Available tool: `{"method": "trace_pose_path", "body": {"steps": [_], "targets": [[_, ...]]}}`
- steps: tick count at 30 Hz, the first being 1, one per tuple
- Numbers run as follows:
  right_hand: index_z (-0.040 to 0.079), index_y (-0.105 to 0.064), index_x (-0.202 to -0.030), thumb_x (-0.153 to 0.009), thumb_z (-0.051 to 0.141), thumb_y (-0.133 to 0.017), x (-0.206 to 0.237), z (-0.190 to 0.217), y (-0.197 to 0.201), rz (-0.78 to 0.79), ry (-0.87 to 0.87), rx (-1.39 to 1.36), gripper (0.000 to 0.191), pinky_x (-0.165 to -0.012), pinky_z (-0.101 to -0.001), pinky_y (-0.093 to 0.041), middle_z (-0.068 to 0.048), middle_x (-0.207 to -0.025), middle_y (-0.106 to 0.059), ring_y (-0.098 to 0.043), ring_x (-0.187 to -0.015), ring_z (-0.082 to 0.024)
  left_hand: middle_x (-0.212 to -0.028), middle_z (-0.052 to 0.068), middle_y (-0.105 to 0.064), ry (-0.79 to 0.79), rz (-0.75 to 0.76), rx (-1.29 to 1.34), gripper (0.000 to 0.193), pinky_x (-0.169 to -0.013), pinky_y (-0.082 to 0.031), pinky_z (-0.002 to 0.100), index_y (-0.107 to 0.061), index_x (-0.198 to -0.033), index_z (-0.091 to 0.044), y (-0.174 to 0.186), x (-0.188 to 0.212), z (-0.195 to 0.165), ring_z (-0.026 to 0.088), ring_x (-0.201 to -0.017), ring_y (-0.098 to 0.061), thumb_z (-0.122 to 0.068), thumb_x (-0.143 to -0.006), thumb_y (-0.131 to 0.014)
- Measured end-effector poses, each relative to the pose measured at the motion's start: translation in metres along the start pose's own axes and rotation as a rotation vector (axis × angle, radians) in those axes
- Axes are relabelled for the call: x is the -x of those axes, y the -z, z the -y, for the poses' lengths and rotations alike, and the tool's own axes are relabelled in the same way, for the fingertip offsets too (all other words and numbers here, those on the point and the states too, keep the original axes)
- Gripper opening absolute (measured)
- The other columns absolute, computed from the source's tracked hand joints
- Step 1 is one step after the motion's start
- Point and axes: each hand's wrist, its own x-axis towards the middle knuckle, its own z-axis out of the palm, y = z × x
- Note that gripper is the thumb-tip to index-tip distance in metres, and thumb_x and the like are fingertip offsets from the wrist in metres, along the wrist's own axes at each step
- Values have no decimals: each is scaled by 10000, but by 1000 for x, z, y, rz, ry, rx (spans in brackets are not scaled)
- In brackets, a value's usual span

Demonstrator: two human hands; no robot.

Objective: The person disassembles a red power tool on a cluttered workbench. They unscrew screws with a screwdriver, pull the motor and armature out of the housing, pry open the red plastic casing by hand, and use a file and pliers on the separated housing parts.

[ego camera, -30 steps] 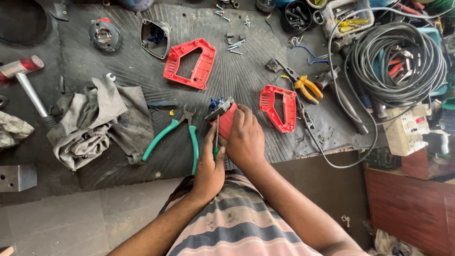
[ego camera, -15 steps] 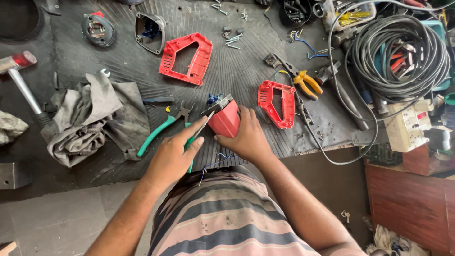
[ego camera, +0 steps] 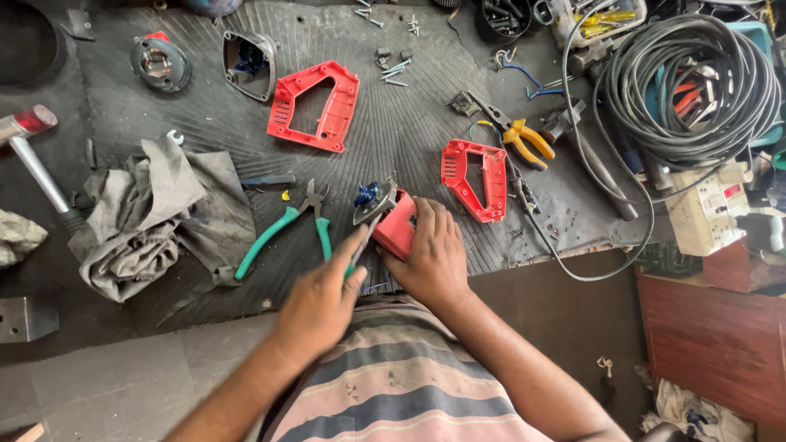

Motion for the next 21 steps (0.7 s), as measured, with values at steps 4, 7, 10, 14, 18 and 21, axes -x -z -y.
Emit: {"method": "trace_pose_path", "body": {"steps": [4,7,10,14,18,21], "targets": [[-40,-444,-1353,-673,276,-923,3,-9,-3,-103,-39,-99,891,-992,-493,-481,-222,-1247,-577,-594,-1143,-426,-893,160,-746,288,38,0,435,-681,-567,510,-483,-1336,-150,-6,18,7,403,-797,-739,-315,-958,-623],[-14,-455,-1359,-665,282,-945,6,-20,1,-11,-170,-266,899,-915,-470,-521,-212,-1189,-616,-641,-1080,-405,-981,161,-727,345,-160,-217,337,-790,-549,517,-550,-1193,-123,22,15,25,411,-911,-708,-340,-958,-656],[3,-459,-1332,-636,269,-944,11,-27,7,3,-181,-360,889,-886,-459,-543,-198,-1158,-634,-666,-1063,-392,-1196,209,-654,27,-321,-384,382,-960,-492,510,-550,-1262,-70,46,5,31,429,-1131,-621,-262,-953,-664],[10,-458,-1329,-613,205,-944,16,-25,16,-143,120,-279,887,-952,-470,-523,-216,-1260,-608,-628,-1132,-402,-1431,191,-564,-17,-315,-259,663,-1110,-441,476,-507,-1399,-52,29,-6,10,380,-1316,-550,-392,-887,-756],[15,-466,-1337,-551,160,-920,18,-22,33,-146,221,-211,919,-993,-487,-501,-186,-1320,-615,-626,-1166,-393,-1554,253,-395,163,-35,493,1309,-1145,-408,457,-24,-1609,1,-15,-13,-12,350,-1420,-476,-539,-753,-852],[10,-458,-1343,-557,184,-938,17,-26,49,-134,255,-231,936,-986,-489,-487,-188,-1333,-607,-622,-1156,-388,-1546,275,-389,144,-103,402,1462,-1148,-433,453,73,-1622,-40,-29,-17,-21,351,-1385,-501,-532,-646,-899]]}}
